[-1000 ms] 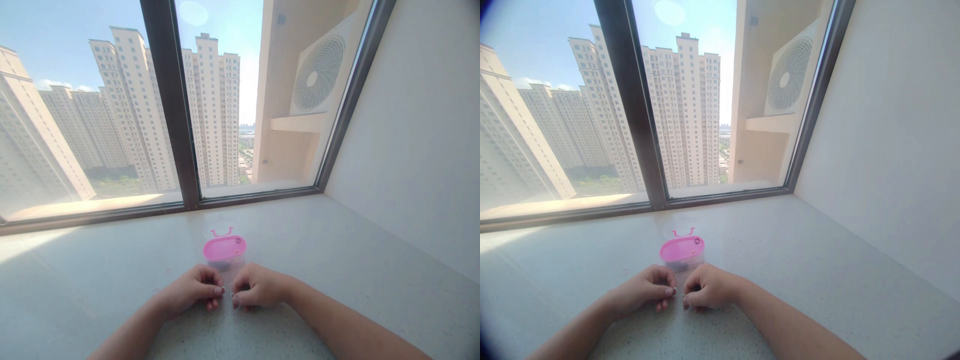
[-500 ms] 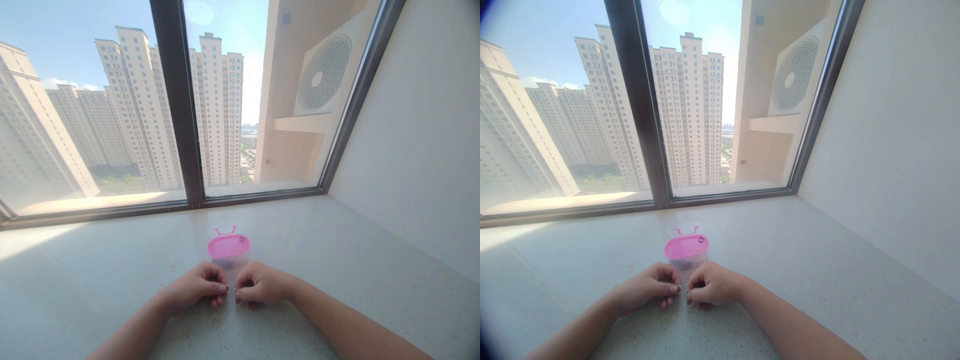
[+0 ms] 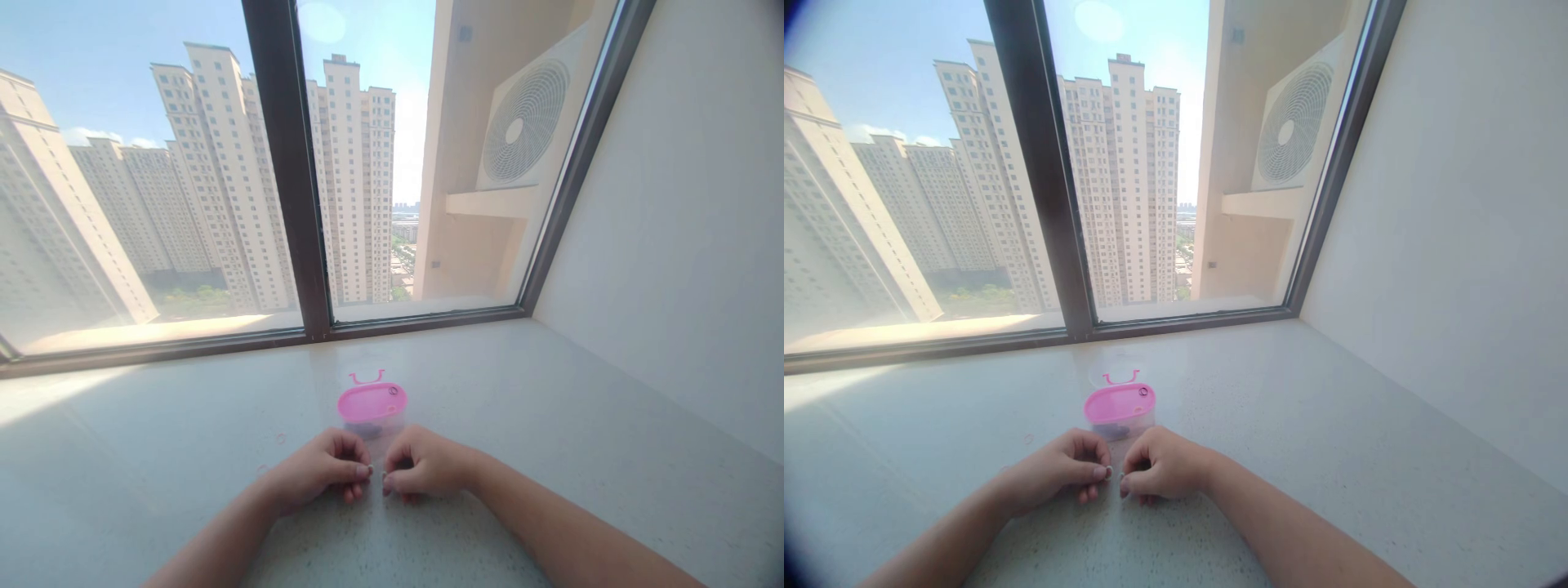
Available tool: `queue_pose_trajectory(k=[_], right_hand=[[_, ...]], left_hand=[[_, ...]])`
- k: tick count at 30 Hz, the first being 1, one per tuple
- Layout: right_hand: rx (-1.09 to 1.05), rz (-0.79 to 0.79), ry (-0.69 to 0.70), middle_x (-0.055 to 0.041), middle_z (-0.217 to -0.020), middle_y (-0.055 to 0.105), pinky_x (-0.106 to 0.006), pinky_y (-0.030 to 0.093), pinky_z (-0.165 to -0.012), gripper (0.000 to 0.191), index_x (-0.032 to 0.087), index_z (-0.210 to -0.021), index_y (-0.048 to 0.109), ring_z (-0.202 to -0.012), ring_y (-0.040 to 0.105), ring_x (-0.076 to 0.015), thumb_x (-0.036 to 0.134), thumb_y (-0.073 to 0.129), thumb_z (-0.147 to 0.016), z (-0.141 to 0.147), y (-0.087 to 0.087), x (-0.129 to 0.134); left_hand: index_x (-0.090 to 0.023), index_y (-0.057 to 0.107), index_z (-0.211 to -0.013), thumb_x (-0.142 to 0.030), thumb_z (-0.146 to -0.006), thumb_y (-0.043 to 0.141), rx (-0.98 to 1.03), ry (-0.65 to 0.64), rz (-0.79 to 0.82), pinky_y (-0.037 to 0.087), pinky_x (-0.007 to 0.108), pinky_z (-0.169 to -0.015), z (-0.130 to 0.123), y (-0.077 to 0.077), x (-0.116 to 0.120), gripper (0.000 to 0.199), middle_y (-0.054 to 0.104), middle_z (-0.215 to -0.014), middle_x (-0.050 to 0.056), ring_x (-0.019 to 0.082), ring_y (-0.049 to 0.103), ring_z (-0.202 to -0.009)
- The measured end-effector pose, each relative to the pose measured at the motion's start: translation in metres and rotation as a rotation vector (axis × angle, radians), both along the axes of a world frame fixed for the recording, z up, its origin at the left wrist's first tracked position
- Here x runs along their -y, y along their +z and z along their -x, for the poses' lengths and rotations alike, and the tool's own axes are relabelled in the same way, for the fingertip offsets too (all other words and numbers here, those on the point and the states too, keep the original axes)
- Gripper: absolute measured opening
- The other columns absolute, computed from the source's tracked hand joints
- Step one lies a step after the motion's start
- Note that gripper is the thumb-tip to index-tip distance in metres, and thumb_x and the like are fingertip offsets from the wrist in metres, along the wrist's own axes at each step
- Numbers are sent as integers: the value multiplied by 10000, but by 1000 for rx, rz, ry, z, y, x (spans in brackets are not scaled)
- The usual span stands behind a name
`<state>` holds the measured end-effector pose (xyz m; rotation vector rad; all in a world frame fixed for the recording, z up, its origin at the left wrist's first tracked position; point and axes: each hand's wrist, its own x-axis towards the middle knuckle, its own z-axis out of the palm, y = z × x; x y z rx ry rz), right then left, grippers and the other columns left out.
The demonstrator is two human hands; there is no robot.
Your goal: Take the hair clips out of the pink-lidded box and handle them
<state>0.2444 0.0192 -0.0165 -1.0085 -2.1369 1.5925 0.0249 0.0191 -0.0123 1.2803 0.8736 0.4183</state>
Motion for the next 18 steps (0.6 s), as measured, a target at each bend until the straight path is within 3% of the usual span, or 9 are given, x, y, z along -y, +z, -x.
queue_pose_trajectory(k=[18], right_hand=[[26, -11, 1, 17, -548, 572, -162, 394, -469, 125, 108, -719, 701, -468, 514, -68, 200, 617, -728, 1, 1, 0]], left_hand=[[-128, 613, -776, -333, -672, 744, -5, 3, 4, 427, 216, -565, 1, -3, -1, 263, 631, -608, -14, 88, 568, -537]])
